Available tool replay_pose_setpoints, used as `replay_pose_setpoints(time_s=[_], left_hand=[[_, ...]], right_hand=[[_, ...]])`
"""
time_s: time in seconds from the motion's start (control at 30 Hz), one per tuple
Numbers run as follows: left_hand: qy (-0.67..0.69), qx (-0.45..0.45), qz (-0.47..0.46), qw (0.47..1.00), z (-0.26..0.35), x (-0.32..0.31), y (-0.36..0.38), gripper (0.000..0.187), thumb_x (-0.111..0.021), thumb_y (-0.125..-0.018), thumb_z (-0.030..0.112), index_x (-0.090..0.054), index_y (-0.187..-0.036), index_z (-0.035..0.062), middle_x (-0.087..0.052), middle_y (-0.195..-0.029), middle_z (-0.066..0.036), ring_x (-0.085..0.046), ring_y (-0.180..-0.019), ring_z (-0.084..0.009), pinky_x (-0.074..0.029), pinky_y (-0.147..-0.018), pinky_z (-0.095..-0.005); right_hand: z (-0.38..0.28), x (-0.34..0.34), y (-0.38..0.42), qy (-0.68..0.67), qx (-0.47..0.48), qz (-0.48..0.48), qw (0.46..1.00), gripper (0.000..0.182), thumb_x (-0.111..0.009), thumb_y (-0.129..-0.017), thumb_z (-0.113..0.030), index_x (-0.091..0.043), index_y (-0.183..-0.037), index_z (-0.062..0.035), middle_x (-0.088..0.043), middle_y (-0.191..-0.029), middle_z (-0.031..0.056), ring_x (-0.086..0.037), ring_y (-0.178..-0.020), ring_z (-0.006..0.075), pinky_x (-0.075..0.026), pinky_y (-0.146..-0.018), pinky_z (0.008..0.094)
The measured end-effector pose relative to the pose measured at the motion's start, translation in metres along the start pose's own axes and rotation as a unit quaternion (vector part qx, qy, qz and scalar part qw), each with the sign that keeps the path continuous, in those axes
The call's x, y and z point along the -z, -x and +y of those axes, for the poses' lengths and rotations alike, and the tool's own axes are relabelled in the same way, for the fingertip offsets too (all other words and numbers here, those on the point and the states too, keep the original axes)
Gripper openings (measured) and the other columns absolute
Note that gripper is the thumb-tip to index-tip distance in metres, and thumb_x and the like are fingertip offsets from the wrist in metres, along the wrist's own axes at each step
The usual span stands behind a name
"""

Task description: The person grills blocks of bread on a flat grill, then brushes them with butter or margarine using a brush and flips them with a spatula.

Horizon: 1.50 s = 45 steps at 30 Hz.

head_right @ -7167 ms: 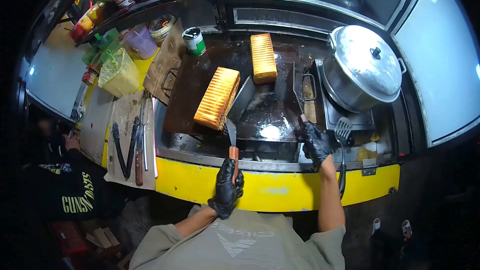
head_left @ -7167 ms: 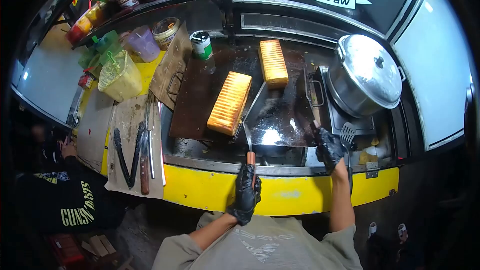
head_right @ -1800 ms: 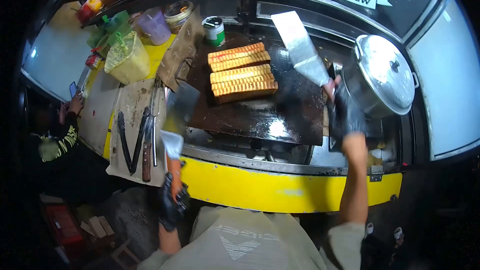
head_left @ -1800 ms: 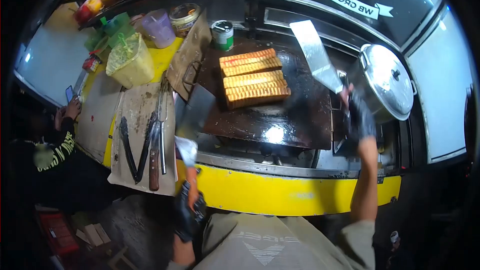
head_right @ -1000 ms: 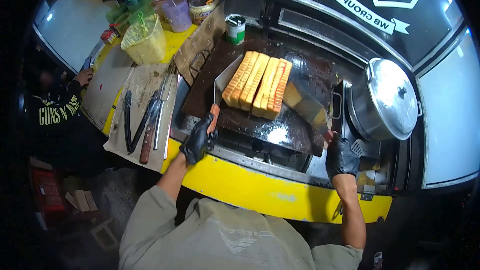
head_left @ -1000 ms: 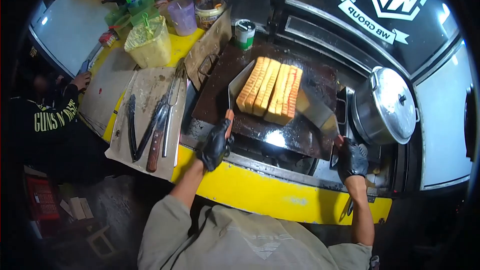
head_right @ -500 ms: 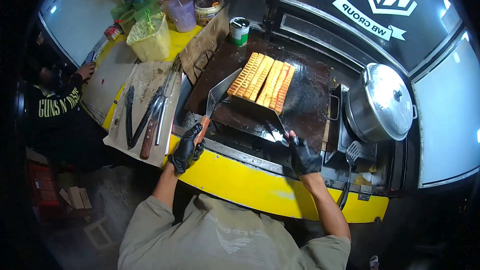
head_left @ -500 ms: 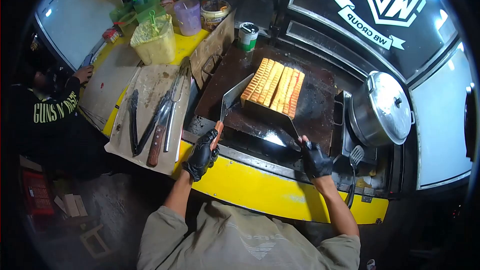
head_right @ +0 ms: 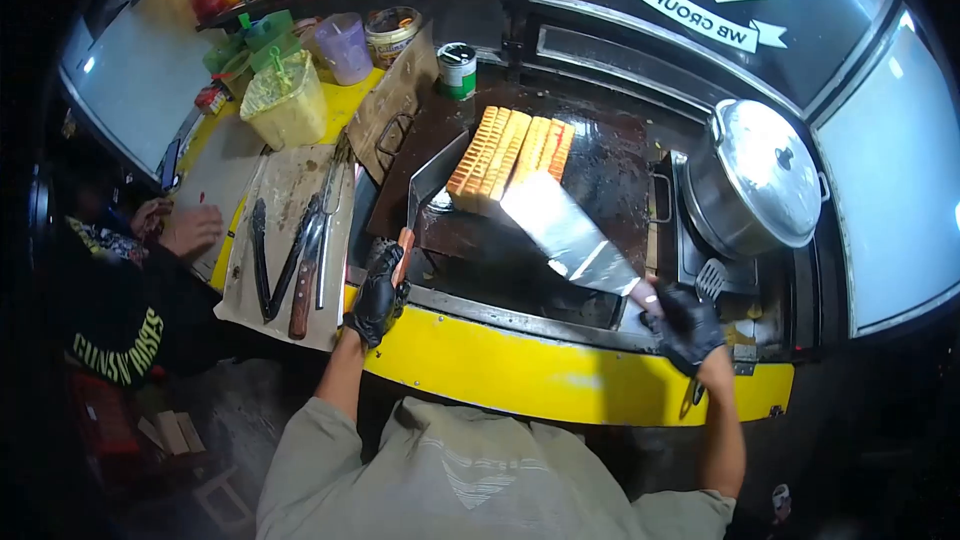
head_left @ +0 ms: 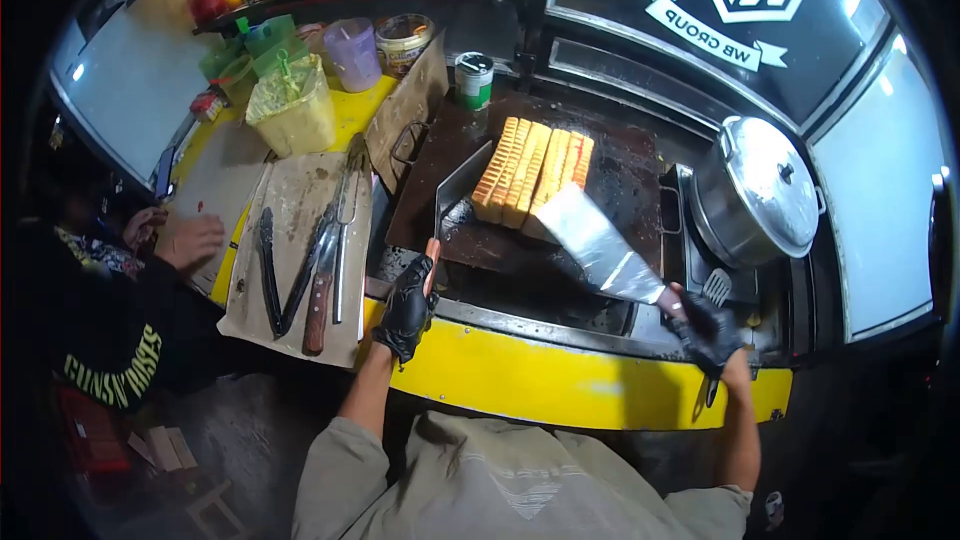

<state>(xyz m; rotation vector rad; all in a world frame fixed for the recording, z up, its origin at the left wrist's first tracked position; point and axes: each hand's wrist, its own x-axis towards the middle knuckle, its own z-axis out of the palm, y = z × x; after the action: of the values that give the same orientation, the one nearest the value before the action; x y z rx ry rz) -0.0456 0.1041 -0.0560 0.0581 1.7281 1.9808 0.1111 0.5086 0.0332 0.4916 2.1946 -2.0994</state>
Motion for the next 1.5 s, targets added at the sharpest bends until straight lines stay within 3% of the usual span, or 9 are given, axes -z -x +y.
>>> replay_pose_setpoints(time_s=[0.2, 0.23, 0.37, 0.6, 0.8, 0.87, 1.0, 1.17, 1.5], left_hand=[[-0.007, -0.032, -0.036, 0.999, 0.018, -0.011, -0.026, 0.059, -0.022, -0.101, 0.040, -0.012, -0.148, 0.0045, -0.009, -0.155, -0.009, -0.006, -0.143, -0.0168, -0.002, -0.115, -0.0280], [-0.049, -0.025, -0.035, 0.998, -0.009, 0.018, -0.045, 0.056, -0.032, -0.100, 0.040, -0.020, -0.148, 0.0128, -0.039, -0.143, -0.002, -0.056, -0.088, -0.0065, -0.039, -0.061, -0.0199], [0.006, 0.131, 0.042, 0.990, 0.031, -0.005, -0.032, 0.039, -0.046, -0.092, 0.053, -0.061, -0.098, 0.0167, -0.046, -0.057, 0.005, -0.035, -0.039, -0.0073, -0.024, -0.038, -0.0247], [0.018, 0.151, 0.039, 0.988, 0.044, -0.022, -0.031, 0.037, -0.049, -0.090, 0.054, -0.056, -0.080, 0.0186, -0.037, -0.050, 0.005, -0.033, -0.037, -0.0074, -0.022, -0.037, -0.0251], [0.029, 0.105, 0.043, 0.993, 0.035, -0.040, -0.068, 0.053, -0.045, -0.090, 0.058, -0.051, -0.128, 0.0209, -0.033, -0.048, 0.007, -0.030, -0.037, -0.0065, -0.020, -0.037, -0.0244], [0.062, 0.164, -0.016, 0.984, 0.047, -0.051, -0.084, 0.061, -0.030, -0.100, 0.042, -0.011, -0.149, 0.0123, -0.021, -0.153, 0.005, -0.040, -0.071, -0.0011, -0.026, -0.049, -0.0213], [0.067, -0.004, -0.001, 0.998, 0.019, -0.063, -0.122, 0.061, -0.035, -0.097, 0.050, -0.026, -0.147, 0.0168, -0.061, -0.109, 0.004, -0.027, -0.043, -0.0048, -0.024, -0.039, -0.0211], [0.060, 0.063, -0.021, 0.996, 0.041, -0.081, -0.080, 0.060, -0.033, -0.099, 0.042, -0.014, -0.149, 0.0152, -0.021, -0.153, 0.006, -0.027, -0.051, -0.0022, -0.024, -0.044, -0.0187], [0.129, 0.052, 0.106, 0.985, 0.003, -0.076, -0.034, 0.029, -0.045, -0.095, 0.047, -0.056, -0.102, 0.0204, -0.036, -0.060, 0.006, -0.036, -0.049, -0.0026, -0.025, -0.043, -0.0190]], right_hand=[[-0.050, 0.054, -0.020, 0.611, 0.126, 0.003, 0.782, 0.034, -0.058, -0.080, -0.011, -0.061, -0.114, -0.0033, -0.062, -0.106, 0.0223, -0.059, -0.098, 0.0384, -0.048, -0.082, 0.0386], [-0.048, 0.059, -0.030, 0.610, 0.115, -0.002, 0.784, 0.035, -0.058, -0.079, -0.013, -0.063, -0.113, -0.0055, -0.063, -0.100, 0.0227, -0.061, -0.092, 0.0388, -0.049, -0.078, 0.0400], [-0.042, 0.068, -0.083, 0.593, 0.044, -0.071, 0.801, 0.040, -0.061, -0.077, -0.025, -0.063, -0.115, -0.0127, -0.065, -0.096, 0.0220, -0.062, -0.087, 0.0376, -0.049, -0.076, 0.0399], [-0.015, 0.013, -0.200, 0.504, 0.131, -0.174, 0.836, 0.047, -0.066, -0.080, -0.028, -0.059, -0.119, -0.0023, -0.063, -0.111, 0.0210, -0.062, -0.101, 0.0325, -0.047, -0.086, 0.0356], [-0.025, 0.017, -0.250, 0.504, 0.212, -0.106, 0.831, 0.047, -0.067, -0.079, -0.031, -0.060, -0.119, -0.0064, -0.063, -0.115, 0.0157, -0.060, -0.106, 0.0309, -0.046, -0.091, 0.0333], [-0.044, 0.024, -0.258, 0.539, 0.181, -0.076, 0.819, 0.044, -0.065, -0.080, -0.027, -0.060, -0.120, -0.0098, -0.062, -0.116, 0.0149, -0.060, -0.107, 0.0311, -0.047, -0.090, 0.0357], [-0.063, 0.035, -0.266, 0.592, 0.224, -0.023, 0.774, 0.041, -0.062, -0.081, -0.024, -0.060, -0.120, -0.0135, -0.064, -0.111, 0.0144, -0.060, -0.103, 0.0328, -0.049, -0.085, 0.0380], [-0.068, 0.035, -0.247, 0.616, 0.263, 0.007, 0.742, 0.037, -0.059, -0.083, -0.021, -0.060, -0.120, -0.0178, -0.065, -0.103, 0.0144, -0.062, -0.094, 0.0338, -0.050, -0.077, 0.0402], [-0.093, 0.008, -0.207, 0.665, 0.252, 0.039, 0.702, 0.033, -0.055, -0.086, -0.018, -0.060, -0.118, -0.0196, -0.066, -0.099, 0.0128, -0.063, -0.088, 0.0332, -0.051, -0.071, 0.0407]])
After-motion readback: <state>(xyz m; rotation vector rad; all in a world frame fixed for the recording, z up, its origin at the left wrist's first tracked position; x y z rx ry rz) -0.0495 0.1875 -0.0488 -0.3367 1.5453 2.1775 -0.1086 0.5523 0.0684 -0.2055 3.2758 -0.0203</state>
